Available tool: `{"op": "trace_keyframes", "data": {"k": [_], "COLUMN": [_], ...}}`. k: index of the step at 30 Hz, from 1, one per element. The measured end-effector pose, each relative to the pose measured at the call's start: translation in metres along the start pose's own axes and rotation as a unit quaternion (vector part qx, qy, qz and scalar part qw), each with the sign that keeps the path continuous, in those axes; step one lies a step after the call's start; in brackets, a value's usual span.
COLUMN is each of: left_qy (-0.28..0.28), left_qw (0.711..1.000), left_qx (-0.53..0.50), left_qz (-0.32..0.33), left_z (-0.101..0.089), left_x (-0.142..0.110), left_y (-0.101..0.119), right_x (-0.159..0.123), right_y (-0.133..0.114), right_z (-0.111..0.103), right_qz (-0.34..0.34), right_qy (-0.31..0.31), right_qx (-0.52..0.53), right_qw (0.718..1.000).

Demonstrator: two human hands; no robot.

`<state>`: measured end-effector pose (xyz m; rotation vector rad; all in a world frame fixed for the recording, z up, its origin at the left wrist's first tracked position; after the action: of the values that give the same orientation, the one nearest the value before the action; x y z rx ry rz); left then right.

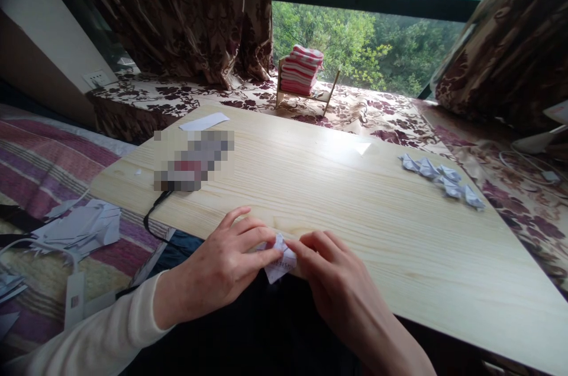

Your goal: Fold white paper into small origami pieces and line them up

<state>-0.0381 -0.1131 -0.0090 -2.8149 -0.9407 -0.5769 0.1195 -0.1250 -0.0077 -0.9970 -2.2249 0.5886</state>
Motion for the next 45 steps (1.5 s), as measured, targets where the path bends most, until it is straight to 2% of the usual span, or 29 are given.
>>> {"op": "trace_keyframes", "data": {"k": [8, 15, 18, 21, 24, 28, 31, 33, 37, 40, 45], "left_qy": [-0.002, -0.008, 0.002, 0.022, 0.032, 0.002, -0.039, -0.051, -0.039, -0.038, -0.060], "left_qw": [1.000, 1.000, 1.000, 0.999, 0.998, 0.999, 0.997, 0.998, 0.999, 0.996, 0.991], "left_qx": [0.006, 0.006, -0.004, -0.024, -0.038, -0.024, 0.003, 0.013, 0.004, -0.010, -0.038], "left_qz": [0.008, 0.005, -0.006, -0.026, -0.038, 0.025, 0.061, 0.043, -0.036, -0.083, -0.113], "left_z": [0.000, 0.000, -0.002, -0.006, -0.012, -0.009, -0.002, 0.000, -0.005, -0.009, -0.007], "left_x": [0.001, 0.002, 0.001, 0.002, 0.006, 0.019, 0.024, 0.023, 0.015, 0.009, 0.005], "left_y": [0.000, 0.001, 0.003, -0.001, -0.009, -0.013, -0.012, -0.013, -0.011, -0.006, -0.002], "right_x": [-0.005, 0.002, 0.003, -0.005, -0.017, -0.023, -0.021, -0.020, -0.018, -0.011, 0.005], "right_y": [-0.003, -0.001, 0.003, -0.003, -0.014, -0.019, -0.015, -0.013, -0.009, -0.007, -0.006], "right_z": [0.010, 0.017, 0.009, -0.001, 0.003, 0.016, 0.015, 0.010, 0.007, 0.013, 0.021], "right_qz": [-0.012, 0.049, 0.072, 0.051, 0.040, 0.036, 0.045, 0.058, 0.118, 0.159, 0.193], "right_qy": [-0.002, -0.007, 0.027, 0.105, 0.140, 0.104, 0.099, 0.121, 0.144, 0.117, 0.051], "right_qx": [-0.087, -0.142, -0.132, -0.090, -0.067, -0.089, -0.108, -0.106, -0.104, -0.116, -0.106], "right_qw": [0.996, 0.989, 0.988, 0.989, 0.987, 0.990, 0.988, 0.985, 0.977, 0.973, 0.974]}}
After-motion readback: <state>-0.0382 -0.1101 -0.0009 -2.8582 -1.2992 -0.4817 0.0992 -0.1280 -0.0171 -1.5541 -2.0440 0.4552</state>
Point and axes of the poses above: each hand's wrist, its own x-axis towards the middle knuckle, its own z-axis out of the palm, y = z × x, the point moved 5 cm from there along x, towards the middle knuckle, and after that the axes turned 13 degrees about x, right-handed, at the moved point
